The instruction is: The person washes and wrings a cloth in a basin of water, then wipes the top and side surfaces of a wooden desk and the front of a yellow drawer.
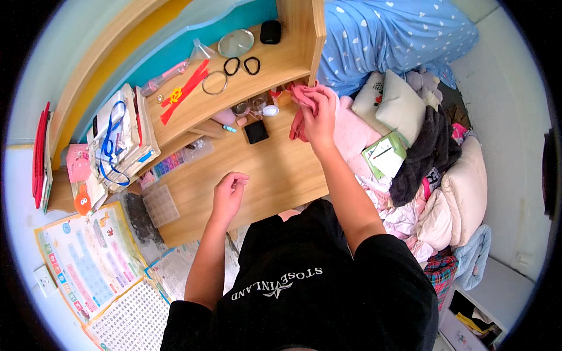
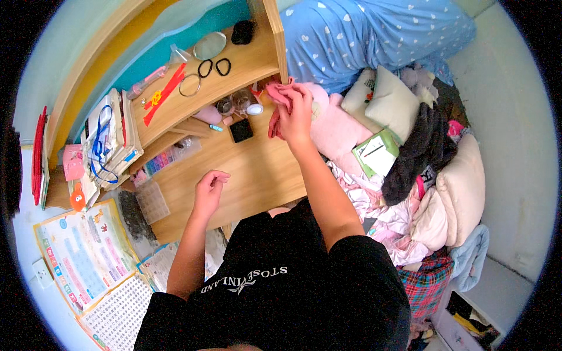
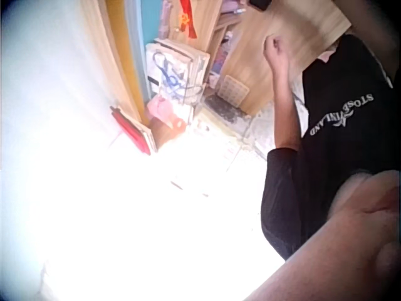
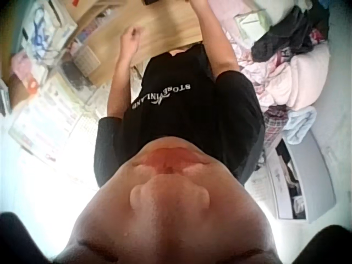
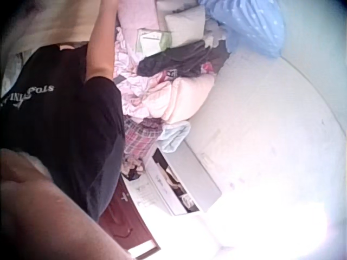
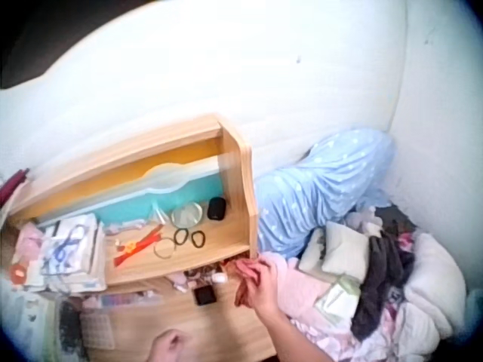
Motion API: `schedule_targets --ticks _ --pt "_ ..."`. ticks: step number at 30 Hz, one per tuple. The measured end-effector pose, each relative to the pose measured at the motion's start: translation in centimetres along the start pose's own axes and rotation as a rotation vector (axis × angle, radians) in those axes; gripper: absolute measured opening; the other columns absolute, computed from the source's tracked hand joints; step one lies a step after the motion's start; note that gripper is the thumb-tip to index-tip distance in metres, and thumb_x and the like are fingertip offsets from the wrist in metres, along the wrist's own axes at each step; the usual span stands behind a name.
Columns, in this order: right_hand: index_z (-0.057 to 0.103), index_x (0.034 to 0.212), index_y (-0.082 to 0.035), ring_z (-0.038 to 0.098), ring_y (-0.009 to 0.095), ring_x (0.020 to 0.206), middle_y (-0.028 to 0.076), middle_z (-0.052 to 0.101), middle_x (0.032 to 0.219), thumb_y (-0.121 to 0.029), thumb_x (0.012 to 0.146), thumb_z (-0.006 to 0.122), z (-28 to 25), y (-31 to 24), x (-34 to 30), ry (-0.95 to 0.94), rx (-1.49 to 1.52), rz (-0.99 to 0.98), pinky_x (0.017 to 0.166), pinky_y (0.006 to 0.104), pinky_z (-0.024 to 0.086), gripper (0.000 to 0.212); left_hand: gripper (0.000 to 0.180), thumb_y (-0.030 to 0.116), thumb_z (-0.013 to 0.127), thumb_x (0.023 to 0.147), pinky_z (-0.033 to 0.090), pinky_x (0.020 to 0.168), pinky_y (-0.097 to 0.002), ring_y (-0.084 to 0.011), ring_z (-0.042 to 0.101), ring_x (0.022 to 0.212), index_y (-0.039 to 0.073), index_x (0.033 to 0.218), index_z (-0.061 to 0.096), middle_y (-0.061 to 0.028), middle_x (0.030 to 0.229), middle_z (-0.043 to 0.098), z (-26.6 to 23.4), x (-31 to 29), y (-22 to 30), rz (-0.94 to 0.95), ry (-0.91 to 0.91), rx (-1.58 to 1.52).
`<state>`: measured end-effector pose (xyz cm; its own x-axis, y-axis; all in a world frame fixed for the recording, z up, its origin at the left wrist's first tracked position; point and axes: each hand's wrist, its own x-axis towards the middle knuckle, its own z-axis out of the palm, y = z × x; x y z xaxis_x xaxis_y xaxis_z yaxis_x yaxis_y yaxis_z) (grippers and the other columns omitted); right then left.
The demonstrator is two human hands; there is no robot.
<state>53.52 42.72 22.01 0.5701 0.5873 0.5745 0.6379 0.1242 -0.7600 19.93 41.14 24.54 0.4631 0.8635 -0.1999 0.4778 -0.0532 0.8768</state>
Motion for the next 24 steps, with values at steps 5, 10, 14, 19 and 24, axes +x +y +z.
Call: schedule_targets --ticks 5,10,14,19,24 --pt "0.067 0.123 -0.006 0.061 0.04 0.129 0.02 0.061 0.139 0.003 0.087 0.08 -3.0 -6.3 4.6 0.086 0.061 -0.104 0.109 0.0456 0.051 0.039 0.012 -0.001 0.062 0.103 0.057 0.089 -0.0328 -0.0202 0.072 0.096 0.0 0.11 0.072 -0.0111 0.109 0.075 -2.1 1.9 7.5 0.257 0.059 0.088" --pt "0.069 0.123 -0.004 0.066 0.038 0.123 0.02 0.068 0.131 -0.001 0.088 0.081 -6.5 -14.9 13.9 0.162 0.009 -0.317 0.104 0.0428 0.054 0.037 0.018 -0.008 0.064 0.093 0.058 0.086 -0.0358 -0.0281 0.072 0.096 0.0 0.108 0.071 -0.0136 0.111 0.074 -4.5 5.3 13.3 0.653 0.241 0.216" --pt "0.067 0.127 0.0 0.072 0.025 0.112 0.015 0.075 0.122 -0.009 0.093 0.083 -8.2 -19.5 20.6 0.033 -0.02 -0.261 0.099 0.0343 0.055 0.038 0.028 -0.01 0.066 0.082 0.055 0.094 -0.0437 -0.0366 0.065 0.107 0.002 0.107 0.07 -0.0119 0.115 0.07 -6.0 8.1 15.8 0.843 0.417 0.442" --pt "0.067 0.129 0.0 0.069 0.013 0.102 0.008 0.077 0.112 -0.02 0.098 0.081 -10.0 -21.0 28.3 -0.135 0.266 -0.155 0.092 0.0307 0.056 0.04 0.032 -0.003 0.074 0.076 0.05 0.105 -0.0489 -0.0396 0.056 0.124 0.004 0.107 0.07 -0.0103 0.125 0.065 -5.6 12.7 17.6 0.995 0.512 0.679" --pt "0.048 0.156 -0.003 0.058 0.015 0.129 0.011 0.06 0.146 -0.026 0.104 0.074 -8.2 -20.7 36.8 -0.633 0.42 0.067 0.11 0.032 0.045 0.062 0.032 0.006 0.075 0.08 0.051 0.105 -0.0466 -0.0337 0.057 0.126 0.004 0.111 0.071 -0.0099 0.127 0.064 -3.1 15.9 20.2 1.088 0.422 0.744"
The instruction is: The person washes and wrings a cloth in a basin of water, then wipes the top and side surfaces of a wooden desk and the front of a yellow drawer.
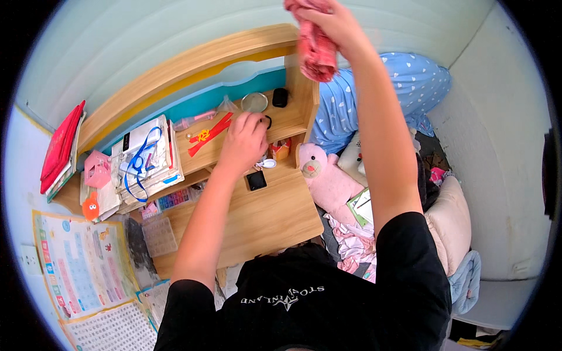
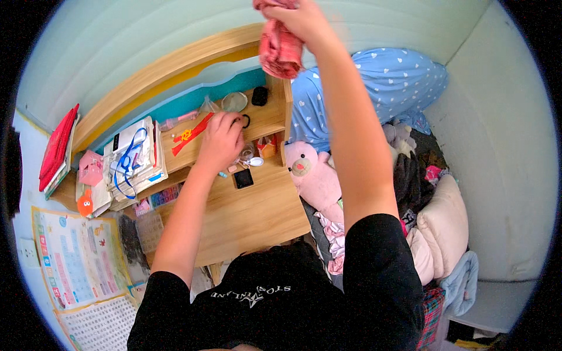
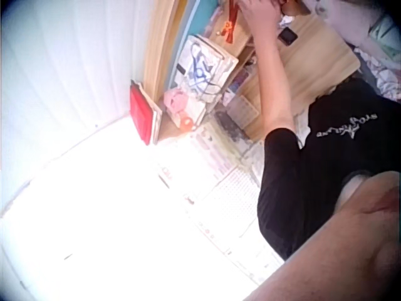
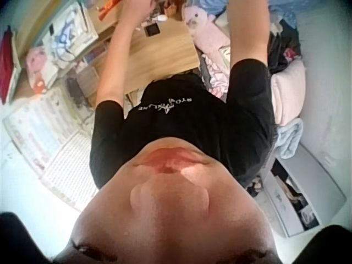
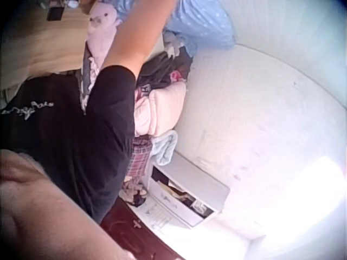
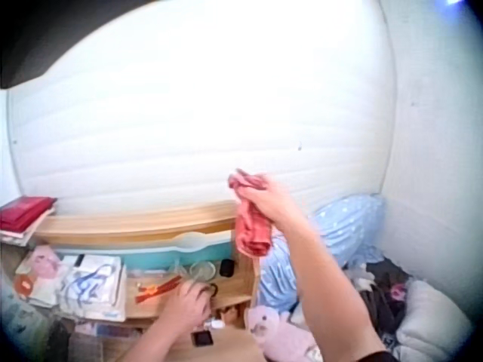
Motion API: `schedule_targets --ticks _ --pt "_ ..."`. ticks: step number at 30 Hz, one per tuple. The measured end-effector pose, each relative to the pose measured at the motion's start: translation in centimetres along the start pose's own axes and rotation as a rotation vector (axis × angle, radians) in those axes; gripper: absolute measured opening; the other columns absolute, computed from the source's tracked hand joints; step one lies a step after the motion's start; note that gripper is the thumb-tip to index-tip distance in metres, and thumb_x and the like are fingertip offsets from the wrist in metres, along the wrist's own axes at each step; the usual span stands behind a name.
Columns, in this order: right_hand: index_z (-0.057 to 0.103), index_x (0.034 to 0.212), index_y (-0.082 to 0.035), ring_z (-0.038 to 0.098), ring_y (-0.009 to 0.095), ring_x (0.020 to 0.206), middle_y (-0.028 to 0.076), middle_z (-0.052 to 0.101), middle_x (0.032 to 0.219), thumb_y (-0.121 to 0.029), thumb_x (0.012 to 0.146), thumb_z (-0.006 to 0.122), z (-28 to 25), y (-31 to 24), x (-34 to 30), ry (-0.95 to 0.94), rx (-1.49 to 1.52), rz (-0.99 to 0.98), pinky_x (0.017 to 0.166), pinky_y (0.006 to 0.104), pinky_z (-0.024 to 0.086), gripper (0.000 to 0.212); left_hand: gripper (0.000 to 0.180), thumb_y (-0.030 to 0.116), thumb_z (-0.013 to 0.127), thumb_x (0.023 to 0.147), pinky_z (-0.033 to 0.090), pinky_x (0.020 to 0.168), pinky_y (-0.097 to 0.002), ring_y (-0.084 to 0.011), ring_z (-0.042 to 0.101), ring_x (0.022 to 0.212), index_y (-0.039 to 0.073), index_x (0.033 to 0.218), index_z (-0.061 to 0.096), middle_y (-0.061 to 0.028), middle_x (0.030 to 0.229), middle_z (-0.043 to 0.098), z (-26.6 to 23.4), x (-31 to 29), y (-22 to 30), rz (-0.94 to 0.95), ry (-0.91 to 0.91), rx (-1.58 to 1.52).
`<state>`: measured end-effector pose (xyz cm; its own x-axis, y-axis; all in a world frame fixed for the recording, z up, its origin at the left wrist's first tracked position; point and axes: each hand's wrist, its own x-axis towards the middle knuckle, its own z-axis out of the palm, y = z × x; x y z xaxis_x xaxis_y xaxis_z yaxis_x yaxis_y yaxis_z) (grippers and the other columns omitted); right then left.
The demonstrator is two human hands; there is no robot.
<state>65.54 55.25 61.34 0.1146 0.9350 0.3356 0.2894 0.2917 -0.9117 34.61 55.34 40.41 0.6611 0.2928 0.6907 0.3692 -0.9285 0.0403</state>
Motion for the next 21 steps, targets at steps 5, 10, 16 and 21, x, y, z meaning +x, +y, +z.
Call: schedule_targets --ticks 5,10,16,21 --pt "0.069 0.133 0.002 0.074 0.017 0.096 0.008 0.078 0.115 -0.019 0.098 0.077 5.1 2.0 -0.4 0.173 0.37 0.105 0.084 0.034 0.061 0.041 0.047 0.031 0.074 0.092 0.04 0.119 -0.051 -0.035 0.051 0.142 0.005 0.13 0.068 -0.0121 0.143 0.061 1.5 1.8 -0.4 0.128 -0.214 -0.016" --pt "0.069 0.131 0.0 0.074 0.016 0.094 0.008 0.077 0.112 -0.021 0.105 0.068 2.0 6.1 -1.2 0.21 0.602 0.16 0.084 0.0336 0.061 0.034 0.055 0.037 0.073 0.094 0.037 0.123 -0.0507 -0.0347 0.046 0.148 0.005 0.138 0.063 -0.0123 0.152 0.056 1.6 2.0 -0.1 0.142 -0.266 0.023" --pt "0.054 0.152 0.002 0.059 0.017 0.134 0.011 0.063 0.148 -0.031 0.112 0.06 3.0 12.7 0.1 0.015 0.79 0.162 0.112 0.0327 0.046 0.052 0.063 0.039 0.074 0.093 0.036 0.123 -0.0502 -0.0336 0.045 0.148 0.005 0.144 0.06 -0.012 0.153 0.056 2.3 2.5 0.0 0.141 -0.358 0.048" --pt "0.034 0.166 0.005 0.04 0.021 0.157 0.013 0.046 0.169 -0.031 0.109 0.064 5.2 9.4 0.8 0.076 0.708 -0.109 0.129 0.0332 0.029 0.074 0.072 0.039 0.076 0.09 0.037 0.123 -0.0496 -0.0326 0.045 0.149 0.004 0.15 0.055 -0.0124 0.156 0.054 1.8 2.6 0.1 0.136 -0.388 0.113"
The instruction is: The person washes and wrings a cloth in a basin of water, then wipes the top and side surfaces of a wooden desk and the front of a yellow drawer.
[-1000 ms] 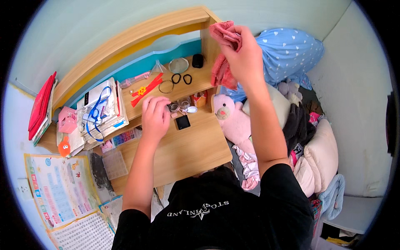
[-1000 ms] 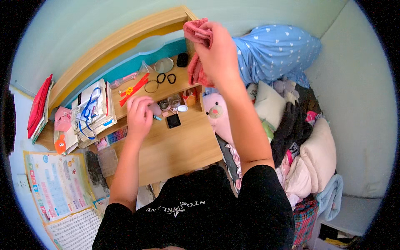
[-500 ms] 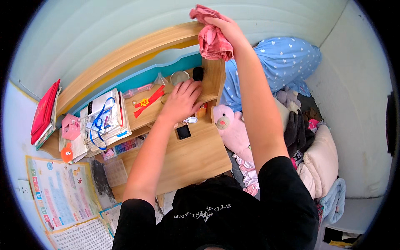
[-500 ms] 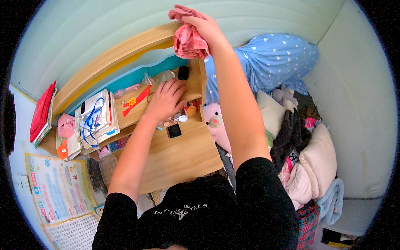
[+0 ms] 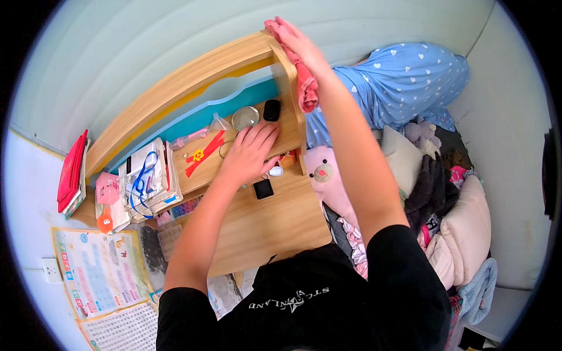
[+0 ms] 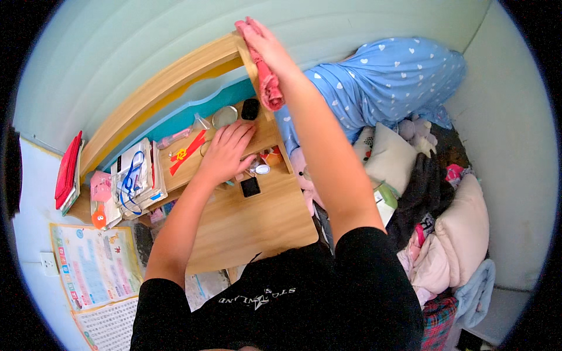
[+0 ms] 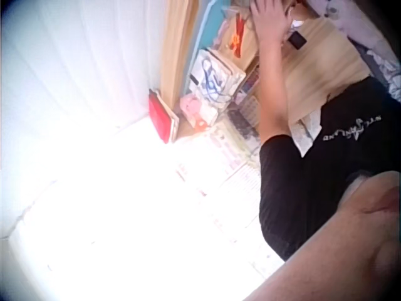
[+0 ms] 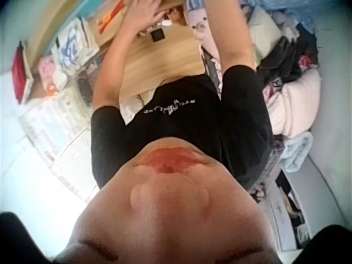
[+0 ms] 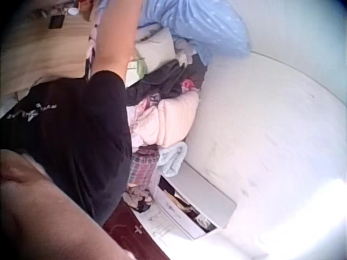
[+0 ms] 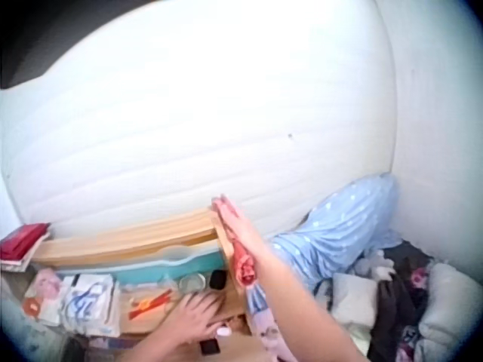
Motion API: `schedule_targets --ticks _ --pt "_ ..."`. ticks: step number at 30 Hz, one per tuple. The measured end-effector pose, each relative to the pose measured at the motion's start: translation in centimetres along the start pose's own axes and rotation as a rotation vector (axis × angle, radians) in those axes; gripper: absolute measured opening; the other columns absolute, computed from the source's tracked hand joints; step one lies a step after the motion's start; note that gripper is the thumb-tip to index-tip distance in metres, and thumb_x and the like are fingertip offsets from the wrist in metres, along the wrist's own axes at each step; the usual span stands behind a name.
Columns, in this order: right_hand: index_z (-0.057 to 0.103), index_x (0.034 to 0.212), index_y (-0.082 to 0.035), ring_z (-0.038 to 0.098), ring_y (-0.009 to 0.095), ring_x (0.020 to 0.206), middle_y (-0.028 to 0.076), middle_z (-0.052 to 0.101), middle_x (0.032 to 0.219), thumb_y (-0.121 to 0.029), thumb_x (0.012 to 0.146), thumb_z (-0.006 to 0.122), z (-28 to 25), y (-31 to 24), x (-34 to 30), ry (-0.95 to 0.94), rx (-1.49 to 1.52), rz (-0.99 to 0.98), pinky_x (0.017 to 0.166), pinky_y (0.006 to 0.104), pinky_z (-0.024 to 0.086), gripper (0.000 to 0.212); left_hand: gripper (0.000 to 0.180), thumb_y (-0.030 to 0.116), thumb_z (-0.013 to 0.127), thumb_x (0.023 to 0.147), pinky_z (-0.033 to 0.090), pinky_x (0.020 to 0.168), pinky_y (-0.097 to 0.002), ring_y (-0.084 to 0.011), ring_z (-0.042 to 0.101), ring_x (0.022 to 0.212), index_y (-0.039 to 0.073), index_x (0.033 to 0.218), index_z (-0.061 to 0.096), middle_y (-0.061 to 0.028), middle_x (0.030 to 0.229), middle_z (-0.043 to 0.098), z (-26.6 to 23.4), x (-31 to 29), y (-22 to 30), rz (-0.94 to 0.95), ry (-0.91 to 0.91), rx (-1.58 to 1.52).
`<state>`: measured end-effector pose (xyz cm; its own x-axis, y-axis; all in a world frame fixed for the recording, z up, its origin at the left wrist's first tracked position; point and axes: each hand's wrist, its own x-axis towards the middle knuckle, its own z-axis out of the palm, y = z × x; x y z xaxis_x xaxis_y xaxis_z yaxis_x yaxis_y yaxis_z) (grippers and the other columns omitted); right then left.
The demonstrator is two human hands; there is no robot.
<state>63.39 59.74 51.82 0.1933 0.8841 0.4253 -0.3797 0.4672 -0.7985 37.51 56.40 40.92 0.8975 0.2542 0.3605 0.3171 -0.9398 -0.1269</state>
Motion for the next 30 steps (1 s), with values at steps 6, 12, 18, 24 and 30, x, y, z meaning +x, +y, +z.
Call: schedule_targets --ticks 6,12,18,24,30 --pt "0.037 0.165 0.005 0.042 0.022 0.155 0.015 0.046 0.169 -0.037 0.11 0.062 -6.9 9.1 -3.2 0.034 -0.128 0.202 0.127 0.0337 0.032 0.074 0.077 0.038 0.078 0.089 0.036 0.124 -0.0495 -0.0322 0.045 0.149 0.003 0.153 0.053 -0.0126 0.159 0.052 0.5 1.5 1.0 -0.02 -0.037 -0.014" --pt "0.046 0.16 0.006 0.05 0.021 0.148 0.015 0.056 0.16 -0.033 0.111 0.058 0.5 -0.3 -1.3 0.028 -0.048 -0.041 0.123 0.0336 0.037 0.063 0.078 0.036 0.079 0.086 0.037 0.123 -0.054 -0.0344 0.047 0.149 0.002 0.152 0.054 -0.0153 0.158 0.053 0.4 1.3 0.5 -0.039 -0.119 0.016" --pt "0.04 0.164 0.003 0.046 0.023 0.154 0.017 0.051 0.165 -0.02 0.113 0.053 -5.3 11.8 -7.3 0.145 0.158 0.049 0.125 0.0338 0.036 0.057 0.079 0.038 0.08 0.086 0.038 0.122 -0.0522 -0.0322 0.047 0.149 0.004 0.153 0.055 -0.0134 0.158 0.054 0.5 2.0 0.4 -0.02 -0.162 0.022" --pt "0.032 0.167 0.004 0.039 0.026 0.16 0.017 0.04 0.172 -0.017 0.114 0.05 -3.5 6.4 -5.4 0.032 -0.161 0.135 0.13 0.0347 0.028 0.06 0.073 0.04 0.079 0.088 0.036 0.122 -0.0566 -0.0359 0.047 0.148 0.003 0.147 0.057 -0.0165 0.155 0.054 0.7 0.9 0.2 -0.075 -0.226 0.035" --pt "0.029 0.168 0.002 0.033 0.024 0.163 0.016 0.037 0.174 -0.011 0.115 0.046 -7.3 15.4 -9.8 0.007 0.183 -0.024 0.132 0.0354 0.025 0.058 0.064 0.041 0.079 0.088 0.037 0.119 -0.0607 -0.0414 0.05 0.138 0.003 0.136 0.063 -0.0179 0.143 0.058 1.5 0.4 -0.4 -0.036 -0.225 0.072"
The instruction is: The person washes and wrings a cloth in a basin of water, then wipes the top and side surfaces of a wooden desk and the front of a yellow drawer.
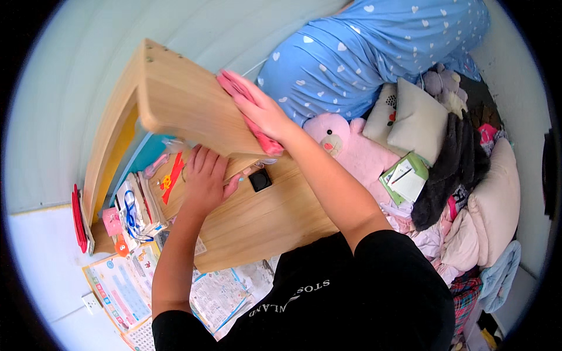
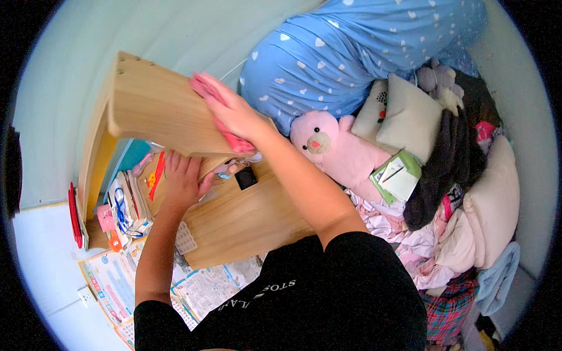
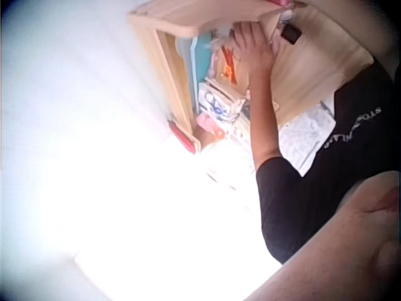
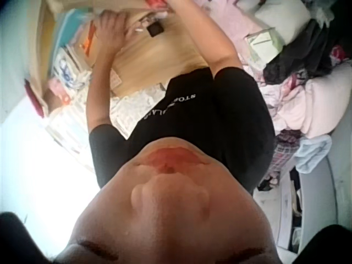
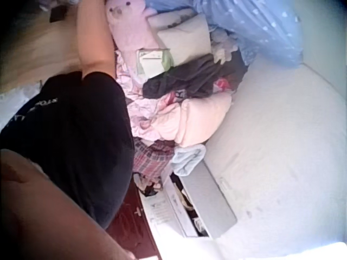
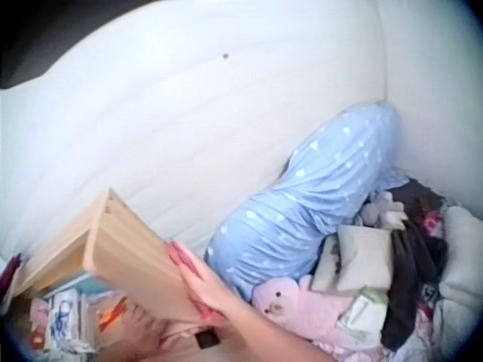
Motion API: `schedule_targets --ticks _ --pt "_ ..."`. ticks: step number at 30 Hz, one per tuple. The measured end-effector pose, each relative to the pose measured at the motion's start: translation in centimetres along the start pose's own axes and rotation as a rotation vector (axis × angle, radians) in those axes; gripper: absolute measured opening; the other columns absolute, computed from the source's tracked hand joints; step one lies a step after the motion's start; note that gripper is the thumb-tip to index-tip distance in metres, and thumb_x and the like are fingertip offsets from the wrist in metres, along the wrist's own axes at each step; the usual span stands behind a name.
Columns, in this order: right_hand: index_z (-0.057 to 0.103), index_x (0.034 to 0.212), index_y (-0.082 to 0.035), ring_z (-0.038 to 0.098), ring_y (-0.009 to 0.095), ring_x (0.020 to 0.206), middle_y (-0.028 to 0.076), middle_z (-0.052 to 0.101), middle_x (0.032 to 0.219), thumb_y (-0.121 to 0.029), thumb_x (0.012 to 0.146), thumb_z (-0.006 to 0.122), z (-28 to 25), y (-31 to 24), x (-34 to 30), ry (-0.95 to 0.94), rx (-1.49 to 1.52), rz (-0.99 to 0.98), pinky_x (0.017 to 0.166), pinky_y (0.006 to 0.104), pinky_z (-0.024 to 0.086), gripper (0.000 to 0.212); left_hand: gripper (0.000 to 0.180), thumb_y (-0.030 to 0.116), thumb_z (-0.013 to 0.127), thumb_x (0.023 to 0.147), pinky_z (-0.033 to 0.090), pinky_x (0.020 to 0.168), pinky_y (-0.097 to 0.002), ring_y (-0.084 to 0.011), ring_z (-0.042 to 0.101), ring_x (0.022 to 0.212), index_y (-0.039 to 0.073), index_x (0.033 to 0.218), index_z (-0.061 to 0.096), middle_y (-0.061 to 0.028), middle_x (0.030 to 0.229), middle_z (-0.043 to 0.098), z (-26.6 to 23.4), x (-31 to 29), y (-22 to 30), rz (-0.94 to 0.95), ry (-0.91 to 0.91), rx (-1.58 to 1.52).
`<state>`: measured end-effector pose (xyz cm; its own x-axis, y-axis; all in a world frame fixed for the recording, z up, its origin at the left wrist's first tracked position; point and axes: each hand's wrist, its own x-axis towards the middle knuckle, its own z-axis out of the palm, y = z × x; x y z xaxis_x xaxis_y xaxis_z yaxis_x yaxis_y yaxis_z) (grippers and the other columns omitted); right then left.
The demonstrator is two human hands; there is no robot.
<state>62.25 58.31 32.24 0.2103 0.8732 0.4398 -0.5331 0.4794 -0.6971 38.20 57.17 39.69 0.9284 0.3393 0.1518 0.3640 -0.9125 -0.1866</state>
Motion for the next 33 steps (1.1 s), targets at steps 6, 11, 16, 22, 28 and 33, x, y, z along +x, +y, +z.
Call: schedule_targets --ticks 6,11,16,22,28,33 --pt "0.039 0.165 0.001 0.043 0.024 0.156 0.015 0.048 0.167 -0.018 0.114 0.052 -11.0 11.9 -9.7 0.272 -0.226 0.381 0.129 0.0342 0.029 0.056 0.053 0.038 0.08 0.087 0.04 0.11 -0.0613 -0.0413 0.055 0.129 0.005 0.128 0.069 -0.0168 0.134 0.064 0.7 -0.5 -0.4 -0.07 -0.137 -0.004" --pt "0.047 0.162 -0.002 0.045 0.025 0.154 0.015 0.05 0.165 -0.025 0.113 0.056 -10.1 12.6 -11.1 0.125 -0.383 0.174 0.127 0.034 0.032 0.055 0.05 0.035 0.08 0.088 0.048 0.101 -0.0569 -0.0425 0.062 0.12 0.006 0.127 0.071 -0.0174 0.128 0.068 -0.5 -2.2 -0.3 -0.151 -0.23 -0.08" --pt "0.045 0.165 -0.005 0.035 0.025 0.161 0.014 0.043 0.172 -0.027 0.114 0.054 -17.8 18.3 -15.9 0.298 -0.169 0.368 0.13 0.0332 0.025 0.056 0.043 0.034 0.078 0.092 0.054 0.094 -0.0504 -0.0406 0.067 0.109 0.008 0.126 0.071 -0.0162 0.123 0.071 -0.1 0.3 -0.5 -0.084 -0.212 -0.119" --pt "0.039 0.17 -0.017 0.016 0.027 0.168 0.012 0.027 0.18 -0.039 0.116 0.044 -12.6 15.2 -14.8 0.166 -0.408 0.472 0.134 0.0376 0.015 0.058 0.041 0.033 0.078 0.093 0.055 0.092 -0.0479 -0.0392 0.069 0.105 0.009 0.125 0.071 -0.0135 0.119 0.073 -1.0 -2.9 0.3 -0.12 -0.249 -0.024" --pt "0.035 0.17 -0.007 0.019 0.027 0.168 0.013 0.025 0.181 -0.03 0.115 0.039 -13.9 14.6 -13.6 0.241 -0.27 0.488 0.134 0.0374 0.018 0.059 0.041 0.035 0.08 0.09 0.05 0.094 -0.053 -0.0403 0.064 0.109 0.009 0.121 0.072 -0.0129 0.12 0.071 -0.7 0.2 0.3 -0.142 -0.244 -0.103" --pt "0.037 0.165 0.005 0.034 0.021 0.161 0.014 0.039 0.174 -0.027 0.117 0.044 0.9 -1.6 -1.6 0.116 -0.19 0.186 0.13 0.0332 0.026 0.058 0.047 0.039 0.081 0.089 0.043 0.101 -0.0575 -0.0419 0.059 0.114 0.006 0.121 0.071 -0.015 0.118 0.068 0.6 -2.9 -0.6 -0.137 -0.218 -0.008"
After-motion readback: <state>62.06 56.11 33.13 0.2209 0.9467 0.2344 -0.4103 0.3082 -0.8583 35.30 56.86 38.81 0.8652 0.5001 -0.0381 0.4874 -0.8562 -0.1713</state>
